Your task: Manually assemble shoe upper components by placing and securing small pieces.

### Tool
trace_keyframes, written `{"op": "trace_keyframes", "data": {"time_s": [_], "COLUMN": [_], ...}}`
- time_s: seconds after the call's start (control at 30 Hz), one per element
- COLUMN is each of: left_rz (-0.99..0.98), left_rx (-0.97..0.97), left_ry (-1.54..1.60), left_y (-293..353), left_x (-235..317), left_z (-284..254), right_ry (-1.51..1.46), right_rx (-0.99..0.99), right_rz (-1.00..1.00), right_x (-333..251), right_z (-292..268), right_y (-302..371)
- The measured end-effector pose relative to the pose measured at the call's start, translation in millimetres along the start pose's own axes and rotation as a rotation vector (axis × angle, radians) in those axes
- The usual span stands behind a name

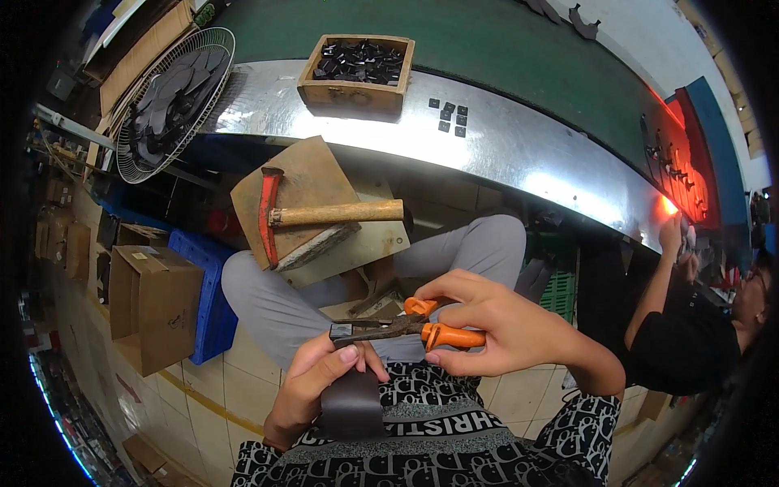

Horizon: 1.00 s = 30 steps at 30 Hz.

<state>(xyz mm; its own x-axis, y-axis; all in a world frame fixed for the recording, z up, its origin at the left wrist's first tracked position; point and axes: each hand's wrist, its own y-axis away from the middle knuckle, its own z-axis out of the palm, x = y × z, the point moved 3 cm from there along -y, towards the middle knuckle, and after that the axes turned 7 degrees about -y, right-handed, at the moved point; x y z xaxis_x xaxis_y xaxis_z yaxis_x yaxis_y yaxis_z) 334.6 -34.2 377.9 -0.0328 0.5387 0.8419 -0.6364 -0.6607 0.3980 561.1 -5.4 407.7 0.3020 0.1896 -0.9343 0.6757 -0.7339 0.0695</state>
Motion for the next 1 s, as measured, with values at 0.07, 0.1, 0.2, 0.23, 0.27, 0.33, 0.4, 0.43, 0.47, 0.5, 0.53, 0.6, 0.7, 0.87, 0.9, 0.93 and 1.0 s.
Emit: {"op": "trace_keyframes", "data": {"time_s": [0.07, 0.1, 0.2, 0.23, 0.27, 0.33, 0.4, 0.43, 0.47, 0.5, 0.53, 0.6, 0.7, 0.87, 0.9, 0.93, 1.0], "left_rz": [0.023, 0.019, -0.011, -0.014, -0.017, -0.013, -0.008, -0.004, 0.000, -0.003, -0.005, -0.008, 0.045, 0.059, 0.057, 0.047, 0.034], "left_rx": [0.004, 0.005, 0.011, 0.019, 0.022, 0.020, 0.021, 0.017, 0.011, 0.012, 0.002, -0.007, -0.021, -0.106, -0.106, -0.120, -0.135], "left_ry": [-0.040, -0.040, -0.004, -0.013, -0.022, -0.029, -0.034, -0.032, -0.030, -0.029, -0.022, -0.015, -0.011, -0.098, -0.098, -0.079, -0.060], "left_y": [-0.2, 0.0, 2.2, 2.8, 1.9, -0.5, -1.2, -1.4, -1.4, -1.2, -1.0, -0.3, 1.7, 3.7, 4.0, 4.3, 4.8], "left_x": [2.8, 1.9, 0.4, 1.9, 2.3, 1.9, 1.7, 1.5, 0.7, -0.4, -1.5, -1.3, 2.3, 3.1, 2.5, 1.3, 1.9], "left_z": [-0.3, -0.5, -0.5, -0.4, -1.0, -1.8, -2.0, -2.2, -2.2, -2.8, -3.3, -3.4, -3.3, -4.2, -4.3, -4.1, -3.8], "right_ry": [-0.004, -0.005, -0.012, -0.017, -0.013, -0.013, 0.026, 0.023, 0.026, 0.029, 0.027, 0.008, -0.004, -0.055, -0.067, -0.069, -0.086], "right_rx": [-0.012, -0.025, -0.024, -0.027, -0.030, -0.033, -0.006, -0.007, -0.005, -0.004, -0.005, 0.003, -0.023, 0.016, 0.015, 0.016, 0.019], "right_rz": [0.009, 0.018, 0.011, 0.009, 0.014, 0.020, 0.007, 0.007, 0.014, 0.020, 0.021, 0.009, -0.029, -0.056, -0.059, -0.059, -0.084], "right_x": [-0.2, -0.1, -1.6, -1.9, -1.1, -0.2, -1.6, -2.5, -3.2, -3.4, -3.2, -3.2, -4.0, 1.5, 2.4, 3.9, 4.4], "right_z": [-0.8, -1.0, -2.1, -2.3, -2.4, -1.9, -2.7, -2.6, -2.3, -1.9, -1.5, -1.2, 1.2, 7.1, 7.9, 9.0, 10.2], "right_y": [-0.4, -0.6, -2.2, -2.6, -2.4, -3.2, -4.3, -5.1, -5.6, -6.1, -6.4, -7.1, -8.1, -6.0, -5.6, -5.4, -4.9]}}
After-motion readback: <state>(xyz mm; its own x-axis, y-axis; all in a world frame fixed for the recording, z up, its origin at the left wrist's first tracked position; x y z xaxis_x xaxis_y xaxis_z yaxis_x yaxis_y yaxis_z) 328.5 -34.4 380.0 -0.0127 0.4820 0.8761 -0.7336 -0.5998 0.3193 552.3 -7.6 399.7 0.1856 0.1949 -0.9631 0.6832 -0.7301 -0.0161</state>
